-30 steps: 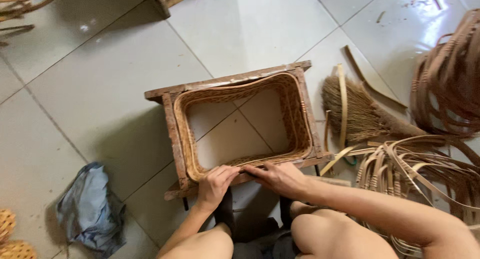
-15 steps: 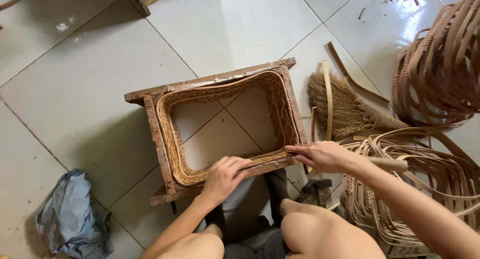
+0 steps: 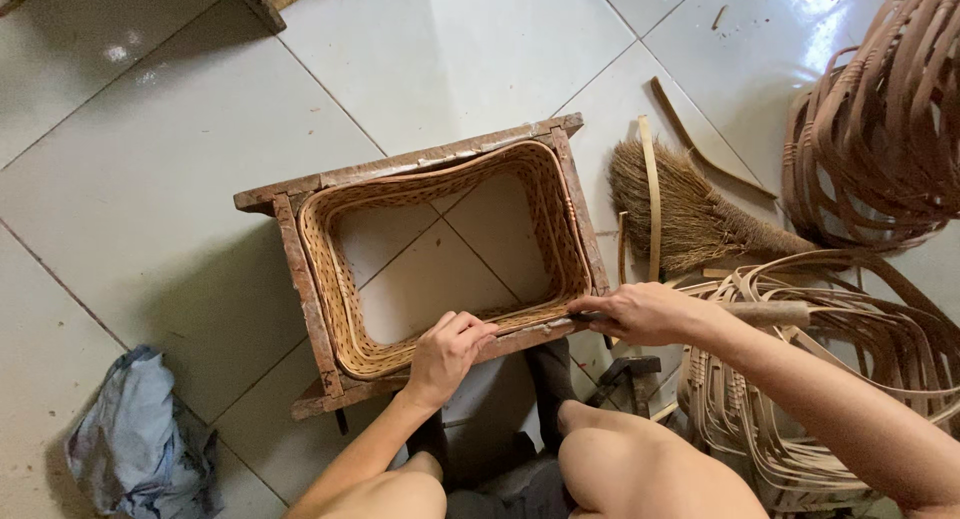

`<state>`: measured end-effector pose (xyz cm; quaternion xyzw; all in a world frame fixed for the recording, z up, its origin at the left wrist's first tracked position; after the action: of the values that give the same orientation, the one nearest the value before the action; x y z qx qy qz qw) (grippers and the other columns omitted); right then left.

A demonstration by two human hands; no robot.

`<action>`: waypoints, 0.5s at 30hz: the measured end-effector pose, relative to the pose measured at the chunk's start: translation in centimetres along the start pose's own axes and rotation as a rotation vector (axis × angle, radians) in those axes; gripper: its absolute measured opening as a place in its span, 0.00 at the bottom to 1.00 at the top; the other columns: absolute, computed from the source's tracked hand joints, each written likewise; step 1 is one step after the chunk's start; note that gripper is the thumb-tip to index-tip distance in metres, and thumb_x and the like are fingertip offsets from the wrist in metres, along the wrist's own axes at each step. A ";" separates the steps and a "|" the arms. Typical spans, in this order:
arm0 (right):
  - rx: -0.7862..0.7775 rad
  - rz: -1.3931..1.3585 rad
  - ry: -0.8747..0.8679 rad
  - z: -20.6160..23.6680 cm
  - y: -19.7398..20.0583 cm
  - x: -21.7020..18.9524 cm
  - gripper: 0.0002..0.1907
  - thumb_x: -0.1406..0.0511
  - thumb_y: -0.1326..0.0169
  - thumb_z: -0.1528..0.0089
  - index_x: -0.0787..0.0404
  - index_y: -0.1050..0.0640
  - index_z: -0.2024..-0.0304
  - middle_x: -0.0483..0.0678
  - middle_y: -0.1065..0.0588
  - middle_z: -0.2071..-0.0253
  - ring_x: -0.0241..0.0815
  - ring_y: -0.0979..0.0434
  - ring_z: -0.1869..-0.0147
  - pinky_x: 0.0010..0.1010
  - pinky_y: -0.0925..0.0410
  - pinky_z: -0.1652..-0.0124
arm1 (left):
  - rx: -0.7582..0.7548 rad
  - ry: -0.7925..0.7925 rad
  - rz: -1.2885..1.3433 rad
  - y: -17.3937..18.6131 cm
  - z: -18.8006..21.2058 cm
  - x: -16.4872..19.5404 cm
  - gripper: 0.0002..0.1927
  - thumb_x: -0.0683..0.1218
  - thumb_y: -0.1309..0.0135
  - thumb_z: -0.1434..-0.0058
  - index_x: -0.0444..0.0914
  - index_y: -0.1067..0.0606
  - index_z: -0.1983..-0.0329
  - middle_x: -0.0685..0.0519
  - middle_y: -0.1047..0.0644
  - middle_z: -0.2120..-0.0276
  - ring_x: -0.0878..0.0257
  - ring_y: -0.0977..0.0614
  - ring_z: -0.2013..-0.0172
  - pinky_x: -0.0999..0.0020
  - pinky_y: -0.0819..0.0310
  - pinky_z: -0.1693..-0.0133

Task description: The person sits on the floor and fits a woven bamboo basket body into a wooden frame mold, pressing and aligning the woven walls against the frame. They then bend thin bamboo strips across the basket opening and tuck the strip ends along the rim to hold the shape.

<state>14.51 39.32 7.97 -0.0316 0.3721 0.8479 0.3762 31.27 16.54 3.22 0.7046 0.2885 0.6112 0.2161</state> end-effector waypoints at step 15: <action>0.470 0.433 0.104 1.4 -6.2 1.3 0.36 0.70 0.52 0.43 0.63 0.42 0.31 0.61 0.24 0.59 0.48 0.20 0.72 0.33 0.28 0.80 | 0.086 -0.153 -0.094 0.9 -0.1 1.2 0.07 0.43 0.39 0.42 0.40 0.20 0.60 0.55 0.26 0.68 0.59 0.21 0.65 0.63 0.24 0.64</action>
<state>17.99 43.83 4.78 0.0928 0.5744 0.7965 0.1646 31.41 16.69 4.68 0.7434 0.3298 0.5320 0.2357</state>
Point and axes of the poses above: each hand's wrist, its own z-axis away from the middle knuckle, its own y-axis out of the back of the hand, x = y × z, the point moved 4 cm from there along -z, towards the middle knuckle
